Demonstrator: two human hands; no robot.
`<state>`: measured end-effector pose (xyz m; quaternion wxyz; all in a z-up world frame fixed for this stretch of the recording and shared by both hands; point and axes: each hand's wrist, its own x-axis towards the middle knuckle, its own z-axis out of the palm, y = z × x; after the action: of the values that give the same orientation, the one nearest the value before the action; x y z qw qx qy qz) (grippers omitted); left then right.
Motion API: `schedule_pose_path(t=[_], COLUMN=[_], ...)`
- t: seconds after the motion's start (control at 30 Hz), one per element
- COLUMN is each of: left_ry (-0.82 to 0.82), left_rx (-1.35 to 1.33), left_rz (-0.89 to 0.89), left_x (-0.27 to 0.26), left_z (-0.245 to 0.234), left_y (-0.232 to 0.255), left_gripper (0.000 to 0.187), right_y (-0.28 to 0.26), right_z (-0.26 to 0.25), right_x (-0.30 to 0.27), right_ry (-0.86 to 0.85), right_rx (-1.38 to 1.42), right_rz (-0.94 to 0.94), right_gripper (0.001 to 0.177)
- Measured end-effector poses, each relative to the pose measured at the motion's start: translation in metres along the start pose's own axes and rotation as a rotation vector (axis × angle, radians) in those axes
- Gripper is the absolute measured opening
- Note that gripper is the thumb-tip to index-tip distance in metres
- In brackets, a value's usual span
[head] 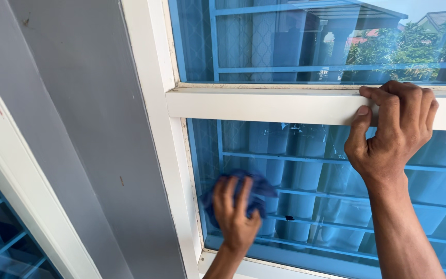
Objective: The person wipes a large window pane with a blue cloth, moving methodically across the surface to remove dirt and streaks. The person uses a spray bottle to apply cleaning solution and continues wiping until the glass appears clear.
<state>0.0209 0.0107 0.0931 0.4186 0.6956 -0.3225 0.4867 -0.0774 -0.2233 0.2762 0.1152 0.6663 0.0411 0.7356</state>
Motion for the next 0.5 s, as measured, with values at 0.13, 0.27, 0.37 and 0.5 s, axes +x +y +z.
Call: schedule_pose_path(t=[0.13,0.27,0.37,0.5], left_ry=[0.228,0.291,0.124,0.060], left_rx=[0.055,0.038,0.023,0.128], left_rz=[-0.122,-0.084,0.065,-0.003], left_x=[0.055,0.103,0.091,0.077], left_z=[-0.013,-0.016,-0.016,-0.027], left_y=[-0.014,-0.005,0.009,0.009], left_gripper=[0.088,0.084,0.084,0.089], right_y=[-0.004,-0.004,-0.003,-0.001], right_z=[0.002,0.002,0.002,0.004], right_x=[0.002,0.002,0.000,0.001], right_ry=[0.018,0.022,0.017,0.025], right_rx=[-0.003,-0.013,-0.010,-0.011], right_rz=[0.016,0.018,0.016,0.006], right_gripper=[0.016,0.016,0.017,0.016])
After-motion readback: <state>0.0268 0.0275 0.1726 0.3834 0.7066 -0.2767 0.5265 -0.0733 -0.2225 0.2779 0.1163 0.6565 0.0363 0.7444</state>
